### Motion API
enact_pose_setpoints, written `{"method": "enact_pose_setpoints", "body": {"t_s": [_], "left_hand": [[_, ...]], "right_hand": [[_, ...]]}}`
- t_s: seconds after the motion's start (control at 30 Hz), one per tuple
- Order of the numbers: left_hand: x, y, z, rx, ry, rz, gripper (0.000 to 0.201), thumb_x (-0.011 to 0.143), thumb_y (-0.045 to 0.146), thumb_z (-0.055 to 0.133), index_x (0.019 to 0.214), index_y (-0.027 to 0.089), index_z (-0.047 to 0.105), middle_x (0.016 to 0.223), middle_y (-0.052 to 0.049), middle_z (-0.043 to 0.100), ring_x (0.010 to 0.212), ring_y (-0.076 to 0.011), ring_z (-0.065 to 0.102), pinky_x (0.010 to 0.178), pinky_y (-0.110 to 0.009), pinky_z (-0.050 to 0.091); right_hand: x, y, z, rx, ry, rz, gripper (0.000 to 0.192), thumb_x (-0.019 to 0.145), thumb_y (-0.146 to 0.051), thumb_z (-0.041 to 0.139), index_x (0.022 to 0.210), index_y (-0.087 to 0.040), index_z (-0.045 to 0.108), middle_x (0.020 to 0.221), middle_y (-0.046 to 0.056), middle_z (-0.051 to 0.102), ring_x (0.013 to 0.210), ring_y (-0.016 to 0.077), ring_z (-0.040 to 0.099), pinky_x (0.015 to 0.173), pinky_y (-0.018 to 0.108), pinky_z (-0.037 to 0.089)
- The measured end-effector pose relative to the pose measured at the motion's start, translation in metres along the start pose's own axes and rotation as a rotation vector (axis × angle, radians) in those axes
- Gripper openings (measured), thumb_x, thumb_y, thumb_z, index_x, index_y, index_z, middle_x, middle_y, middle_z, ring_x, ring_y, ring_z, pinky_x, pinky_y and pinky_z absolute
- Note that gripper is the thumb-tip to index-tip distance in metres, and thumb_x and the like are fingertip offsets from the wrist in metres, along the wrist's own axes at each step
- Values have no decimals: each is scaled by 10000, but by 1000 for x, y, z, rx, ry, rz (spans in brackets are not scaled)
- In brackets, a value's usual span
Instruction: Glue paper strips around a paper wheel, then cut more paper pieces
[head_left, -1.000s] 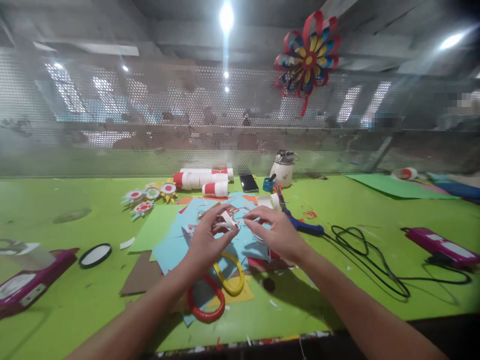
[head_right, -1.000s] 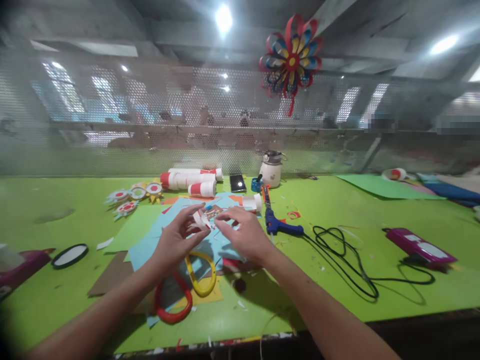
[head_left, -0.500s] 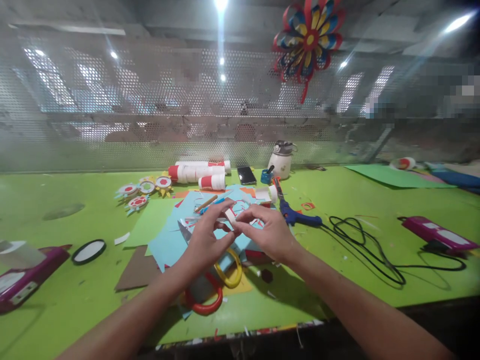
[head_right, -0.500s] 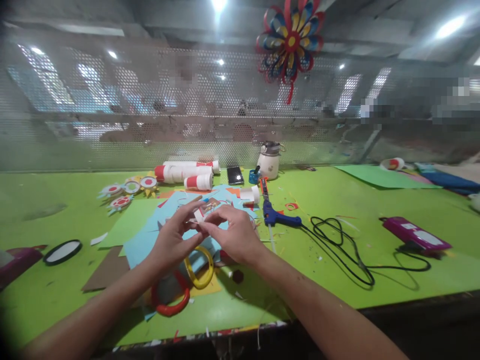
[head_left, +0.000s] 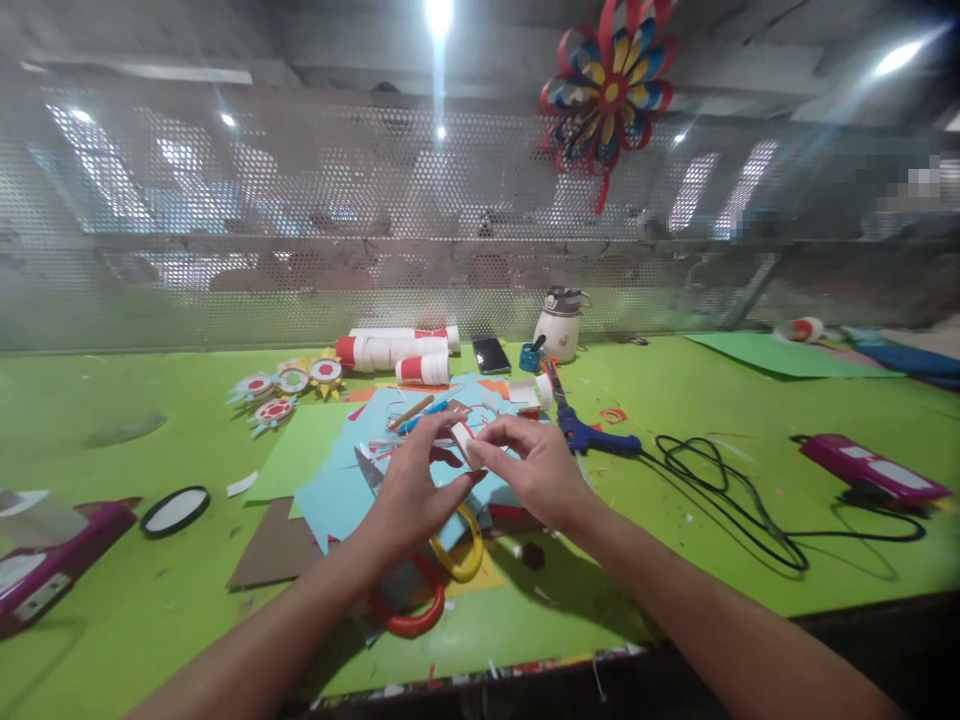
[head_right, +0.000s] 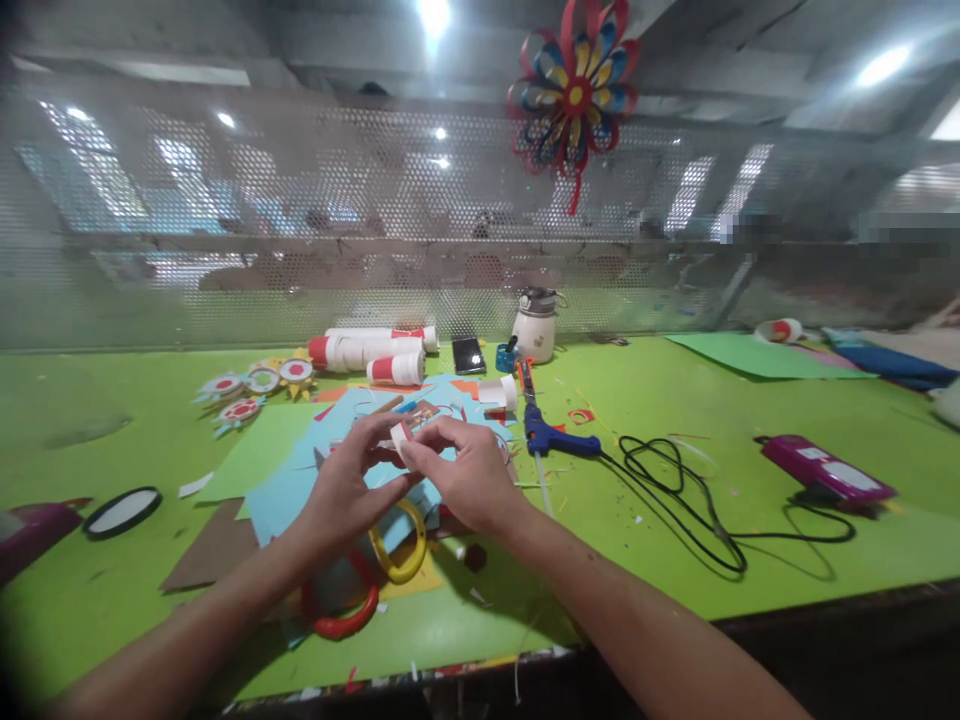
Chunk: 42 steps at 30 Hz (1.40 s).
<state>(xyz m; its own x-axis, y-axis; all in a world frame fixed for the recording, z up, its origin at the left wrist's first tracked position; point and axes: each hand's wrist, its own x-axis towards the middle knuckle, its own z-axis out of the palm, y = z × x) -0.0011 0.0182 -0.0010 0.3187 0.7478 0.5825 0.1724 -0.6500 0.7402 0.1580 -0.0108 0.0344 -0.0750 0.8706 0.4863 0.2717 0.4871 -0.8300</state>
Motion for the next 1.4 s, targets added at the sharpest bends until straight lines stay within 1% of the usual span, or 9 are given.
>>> {"method": "enact_pose_setpoints", "body": {"t_s": [0.23, 0.33, 0.43, 0.57, 0.8, 0.9, 1.07, 1.27, 1.4], "left_hand": [[8, 7, -5, -410, -14, -237, 551, 690, 169, 743, 1181, 203, 497, 1263, -112, 575, 997, -196, 617, 826, -332, 527], [9, 12, -9, -574, -4, -381, 590, 696, 189, 757, 1234, 223, 518, 1282, -96, 579, 1020, -196, 608, 809, -299, 516], [9, 17, -13, -706, -15, -477, 499, 717, 211, 750, 1188, 220, 584, 1238, -93, 611, 990, -199, 616, 751, -275, 516], [9, 16, -15, -805, -33, -505, 386, 767, 216, 715, 1143, 205, 629, 1094, -80, 667, 936, -167, 622, 743, -240, 505], [8, 13, -15, -906, -9, -522, 440, 791, 181, 693, 1214, 244, 588, 1060, -39, 662, 861, -126, 635, 772, -244, 515], [8, 14, -14, -909, -23, -521, 415, 809, 187, 675, 1212, 236, 587, 1051, -45, 668, 886, -135, 630, 781, -250, 511], [9, 19, -14, -925, -74, -548, 349, 838, 254, 642, 1181, 212, 597, 1056, -71, 677, 904, -159, 632, 788, -268, 509], [8, 17, -15, -951, -129, -624, 266, 859, 340, 606, 1069, 183, 650, 966, -82, 701, 817, -157, 643, 736, -275, 517], [9, 13, -14, -990, -191, -603, 370, 902, 455, 490, 1044, 168, 675, 1008, -113, 695, 894, -205, 642, 750, -310, 515]], "right_hand": [[4, 3, -12, 21, 104, -9, 265, 855, -321, 572, 643, -169, 622, 603, 3, 612, 588, 133, 558, 604, 266, 466], [6, 10, -15, 13, 131, -4, 200, 842, -303, 592, 708, -164, 646, 656, 18, 644, 608, 140, 578, 605, 274, 476], [7, 17, -15, 8, 106, -1, 128, 828, -274, 608, 823, -163, 673, 750, 37, 692, 651, 150, 620, 602, 277, 499], [6, 16, -15, -14, 49, -35, 122, 826, -246, 618, 888, -167, 686, 806, 50, 713, 703, 160, 651, 625, 285, 529], [-1, 10, -12, -115, -27, -196, 226, 801, -142, 634, 1017, -187, 683, 962, 72, 669, 856, 183, 625, 707, 313, 532], [-2, 11, -9, -158, -25, -258, 230, 790, -146, 663, 1013, -203, 684, 977, 78, 646, 896, 207, 602, 717, 340, 525], [-3, 13, -4, -182, 3, -344, 96, 823, -160, 662, 901, -216, 671, 963, 67, 621, 951, 212, 590, 864, 406, 484], [-4, 11, -5, -168, -20, -358, 33, 815, -171, 676, 834, -196, 665, 896, 68, 644, 857, 200, 594, 724, 351, 500], [-3, 9, -6, -145, -40, -330, 68, 815, -149, 665, 774, -201, 651, 832, 46, 668, 785, 179, 611, 671, 324, 506]]}}
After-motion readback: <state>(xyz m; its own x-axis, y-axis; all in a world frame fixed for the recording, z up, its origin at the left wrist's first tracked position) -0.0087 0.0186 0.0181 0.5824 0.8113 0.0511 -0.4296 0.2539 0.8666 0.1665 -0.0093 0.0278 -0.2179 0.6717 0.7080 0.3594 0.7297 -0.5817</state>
